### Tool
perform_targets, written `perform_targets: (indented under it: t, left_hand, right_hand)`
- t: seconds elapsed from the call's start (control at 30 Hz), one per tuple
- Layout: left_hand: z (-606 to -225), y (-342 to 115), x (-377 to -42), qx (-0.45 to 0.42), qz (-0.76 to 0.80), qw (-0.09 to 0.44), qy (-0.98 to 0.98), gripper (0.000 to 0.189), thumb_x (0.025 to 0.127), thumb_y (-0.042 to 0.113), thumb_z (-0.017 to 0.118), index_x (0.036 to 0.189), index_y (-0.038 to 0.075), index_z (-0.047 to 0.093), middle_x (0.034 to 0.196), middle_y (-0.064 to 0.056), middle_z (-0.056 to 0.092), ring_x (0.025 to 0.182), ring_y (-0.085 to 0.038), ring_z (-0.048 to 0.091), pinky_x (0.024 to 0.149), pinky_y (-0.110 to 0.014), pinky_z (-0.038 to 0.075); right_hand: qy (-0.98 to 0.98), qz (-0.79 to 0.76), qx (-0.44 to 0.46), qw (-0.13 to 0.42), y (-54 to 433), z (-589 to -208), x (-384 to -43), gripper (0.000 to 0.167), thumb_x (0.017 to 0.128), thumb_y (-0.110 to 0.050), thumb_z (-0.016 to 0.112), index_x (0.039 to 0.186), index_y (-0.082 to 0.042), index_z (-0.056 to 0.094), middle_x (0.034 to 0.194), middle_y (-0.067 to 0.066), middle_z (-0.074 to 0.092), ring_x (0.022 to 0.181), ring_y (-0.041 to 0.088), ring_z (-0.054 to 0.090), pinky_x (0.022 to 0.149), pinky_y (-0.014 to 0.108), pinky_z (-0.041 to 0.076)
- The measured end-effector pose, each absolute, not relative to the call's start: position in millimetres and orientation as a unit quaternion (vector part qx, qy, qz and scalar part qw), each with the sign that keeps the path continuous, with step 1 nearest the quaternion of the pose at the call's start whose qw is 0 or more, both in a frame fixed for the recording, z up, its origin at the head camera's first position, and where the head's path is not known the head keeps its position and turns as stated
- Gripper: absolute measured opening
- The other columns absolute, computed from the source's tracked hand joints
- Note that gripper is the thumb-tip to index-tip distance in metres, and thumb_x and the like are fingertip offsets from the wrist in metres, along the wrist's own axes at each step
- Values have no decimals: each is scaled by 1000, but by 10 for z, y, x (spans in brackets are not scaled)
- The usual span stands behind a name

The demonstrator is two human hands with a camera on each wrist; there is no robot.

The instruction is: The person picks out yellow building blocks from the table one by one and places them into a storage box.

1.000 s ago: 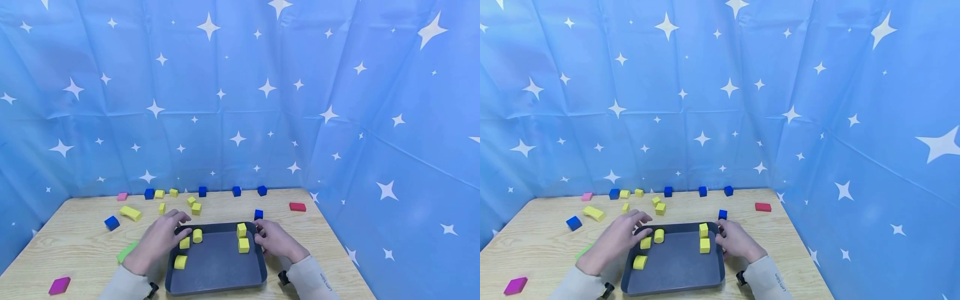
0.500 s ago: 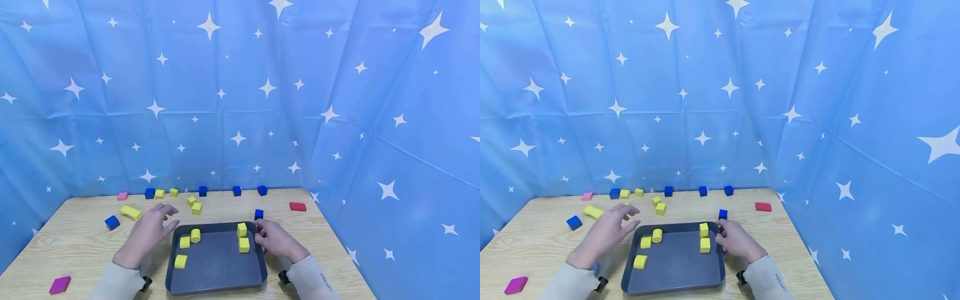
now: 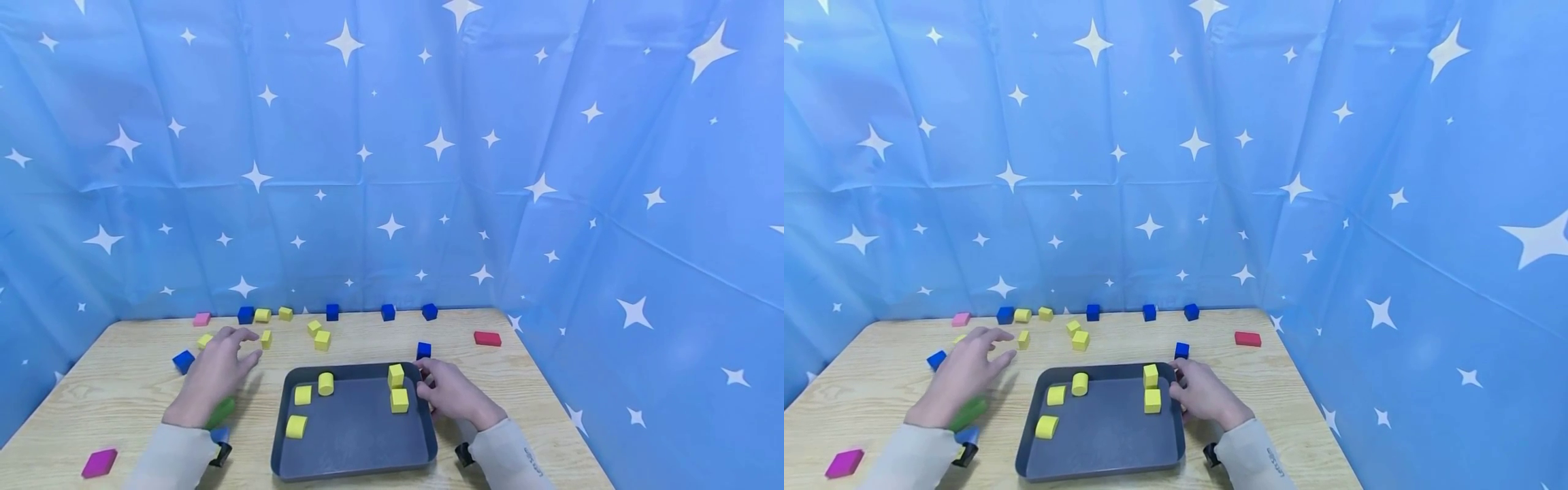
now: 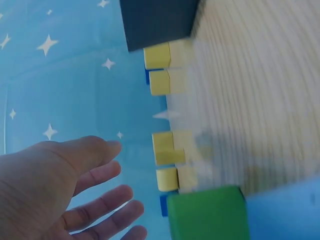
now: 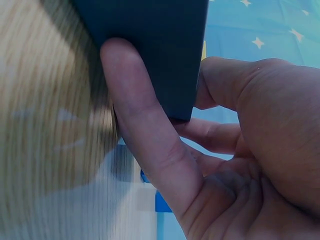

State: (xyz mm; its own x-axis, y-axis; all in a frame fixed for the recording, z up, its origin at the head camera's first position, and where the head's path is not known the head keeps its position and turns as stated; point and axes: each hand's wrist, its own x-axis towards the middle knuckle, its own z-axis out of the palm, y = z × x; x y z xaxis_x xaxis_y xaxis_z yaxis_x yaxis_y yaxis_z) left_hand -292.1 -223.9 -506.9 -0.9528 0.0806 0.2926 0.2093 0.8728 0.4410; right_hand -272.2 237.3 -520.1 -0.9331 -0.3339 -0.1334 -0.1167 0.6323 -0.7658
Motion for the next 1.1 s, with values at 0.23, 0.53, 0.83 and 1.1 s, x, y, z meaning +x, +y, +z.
perform_targets:
  t: [0.23,0.53,0.83,1.1]
  left_hand:
    - [-5094,-2380,-2974,-45,-230,128,-964,39,108,17,81,140,-4,75,144,-41,66,109,-51,77,93,-71,68]
    - [-5142,-2574,-3041,-1,-241,123,-963,49,109,17,77,150,-6,67,155,-45,53,133,-68,59,102,-82,57]
    - [-5140,-2755,-3095,12,-240,46,-970,67,106,20,81,161,-10,56,160,-52,42,137,-71,50,107,-85,52]
    - [-5013,-2772,-3150,8,-225,12,-974,64,108,19,82,157,-14,58,149,-49,53,127,-65,58,101,-78,55]
  right_hand:
    - [896,-405,-126,130,2392,-5193,-2743,46,114,-7,67,159,2,62,124,19,78,101,25,78,64,37,71]
    - [893,-408,-130,135,2402,-5207,-2746,43,114,-7,66,157,2,63,123,18,78,100,24,78,65,36,71]
    - [889,-418,-126,140,2393,-5224,-2717,45,115,-8,65,159,3,62,125,17,78,101,24,78,66,37,71]
    - [890,-415,-120,145,2393,-5225,-2748,43,117,-10,64,158,1,63,124,15,77,101,23,77,67,38,72]
